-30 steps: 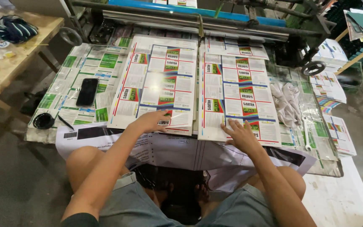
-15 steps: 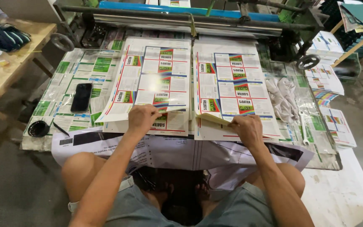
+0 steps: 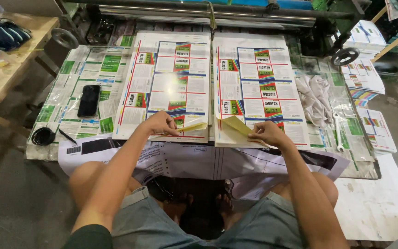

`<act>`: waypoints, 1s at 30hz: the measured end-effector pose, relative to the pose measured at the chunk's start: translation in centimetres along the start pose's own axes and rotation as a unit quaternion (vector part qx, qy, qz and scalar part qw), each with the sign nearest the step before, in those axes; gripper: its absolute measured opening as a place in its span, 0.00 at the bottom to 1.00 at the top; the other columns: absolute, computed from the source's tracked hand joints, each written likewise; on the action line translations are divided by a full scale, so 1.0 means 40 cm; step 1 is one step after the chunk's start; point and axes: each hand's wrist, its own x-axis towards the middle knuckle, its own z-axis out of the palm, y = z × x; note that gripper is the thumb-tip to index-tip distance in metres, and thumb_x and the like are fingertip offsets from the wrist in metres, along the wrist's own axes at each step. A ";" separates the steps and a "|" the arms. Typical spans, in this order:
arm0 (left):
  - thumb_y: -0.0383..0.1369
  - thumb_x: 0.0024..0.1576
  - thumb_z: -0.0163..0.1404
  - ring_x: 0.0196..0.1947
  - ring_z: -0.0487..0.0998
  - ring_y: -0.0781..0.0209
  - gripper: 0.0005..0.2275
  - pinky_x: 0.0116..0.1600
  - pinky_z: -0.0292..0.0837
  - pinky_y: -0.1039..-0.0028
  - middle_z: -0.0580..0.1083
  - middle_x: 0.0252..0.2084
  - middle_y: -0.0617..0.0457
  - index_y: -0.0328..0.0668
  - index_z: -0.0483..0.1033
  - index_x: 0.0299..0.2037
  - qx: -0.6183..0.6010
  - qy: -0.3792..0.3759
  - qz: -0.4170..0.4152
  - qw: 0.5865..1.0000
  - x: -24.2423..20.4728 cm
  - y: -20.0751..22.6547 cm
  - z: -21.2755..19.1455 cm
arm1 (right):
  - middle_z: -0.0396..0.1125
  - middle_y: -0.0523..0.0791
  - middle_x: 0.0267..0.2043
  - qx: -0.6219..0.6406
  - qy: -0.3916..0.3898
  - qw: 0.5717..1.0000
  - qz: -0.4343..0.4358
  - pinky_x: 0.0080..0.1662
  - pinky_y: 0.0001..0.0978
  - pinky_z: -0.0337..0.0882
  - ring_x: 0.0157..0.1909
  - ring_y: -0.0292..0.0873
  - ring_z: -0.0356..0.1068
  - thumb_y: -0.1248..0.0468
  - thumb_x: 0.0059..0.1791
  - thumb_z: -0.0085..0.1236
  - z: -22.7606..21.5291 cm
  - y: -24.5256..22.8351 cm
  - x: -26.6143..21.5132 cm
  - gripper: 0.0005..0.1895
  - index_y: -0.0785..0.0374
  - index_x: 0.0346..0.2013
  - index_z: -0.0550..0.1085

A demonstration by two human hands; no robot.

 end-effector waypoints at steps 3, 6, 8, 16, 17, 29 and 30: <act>0.30 0.39 0.72 0.41 0.83 0.59 0.11 0.46 0.78 0.69 0.82 0.31 0.47 0.33 0.81 0.20 0.009 -0.014 -0.008 1.000 0.001 0.012 -0.009 | 0.66 0.44 0.22 -0.027 -0.017 0.999 -0.018 0.31 0.31 0.60 0.27 0.34 0.61 0.57 0.47 0.70 0.008 0.055 0.029 0.20 0.69 0.22 0.73; 0.30 0.39 0.72 0.43 0.83 0.60 0.12 0.47 0.78 0.69 0.82 0.32 0.47 0.34 0.80 0.18 -0.008 -0.017 -0.018 1.000 -0.017 0.043 -0.023 | 0.68 0.51 0.23 -0.093 0.034 0.994 -0.045 0.31 0.32 0.63 0.27 0.38 0.62 0.56 0.48 0.69 0.010 -0.017 0.003 0.19 0.69 0.25 0.73; 0.31 0.40 0.72 0.44 0.83 0.61 0.13 0.47 0.78 0.69 0.82 0.33 0.46 0.33 0.79 0.18 -0.014 -0.011 -0.021 1.000 -0.005 0.031 -0.028 | 0.71 0.51 0.27 -0.126 0.094 0.978 -0.138 0.32 0.33 0.65 0.30 0.43 0.68 0.57 0.48 0.67 0.018 -0.076 -0.029 0.16 0.68 0.30 0.74; 0.30 0.63 0.56 0.42 0.81 0.48 0.08 0.47 0.73 0.58 0.80 0.38 0.45 0.32 0.75 0.47 0.153 0.391 0.128 0.899 -0.221 0.326 0.066 | 0.75 0.45 0.33 -0.335 0.340 0.856 -0.199 0.60 0.46 0.66 0.42 0.45 0.75 0.65 0.54 0.58 0.033 -0.323 -0.182 0.08 0.57 0.48 0.78; 0.29 0.62 0.54 0.45 0.79 0.46 0.13 0.53 0.73 0.56 0.78 0.43 0.44 0.32 0.72 0.55 0.203 0.413 0.175 0.871 -0.230 0.309 0.098 | 0.75 0.44 0.37 -0.323 0.412 0.815 -0.250 0.58 0.46 0.65 0.46 0.45 0.75 0.65 0.53 0.58 0.045 -0.333 -0.200 0.09 0.56 0.49 0.77; 0.24 0.58 0.40 0.71 0.64 0.51 0.25 0.71 0.57 0.51 0.64 0.72 0.50 0.47 0.64 0.69 0.414 0.290 0.133 0.853 -0.083 0.021 0.184 | 0.60 0.42 0.71 -0.426 0.203 0.873 -0.123 0.67 0.64 0.52 0.72 0.51 0.58 0.50 0.52 0.52 0.152 -0.098 -0.125 0.28 0.41 0.68 0.65; 0.24 0.59 0.41 0.72 0.63 0.52 0.25 0.72 0.56 0.51 0.64 0.72 0.51 0.48 0.65 0.68 0.414 0.283 0.135 0.855 -0.063 0.017 0.178 | 0.54 0.47 0.74 -0.425 0.187 0.880 -0.096 0.65 0.70 0.48 0.73 0.55 0.53 0.44 0.51 0.53 0.145 -0.121 -0.142 0.33 0.39 0.70 0.61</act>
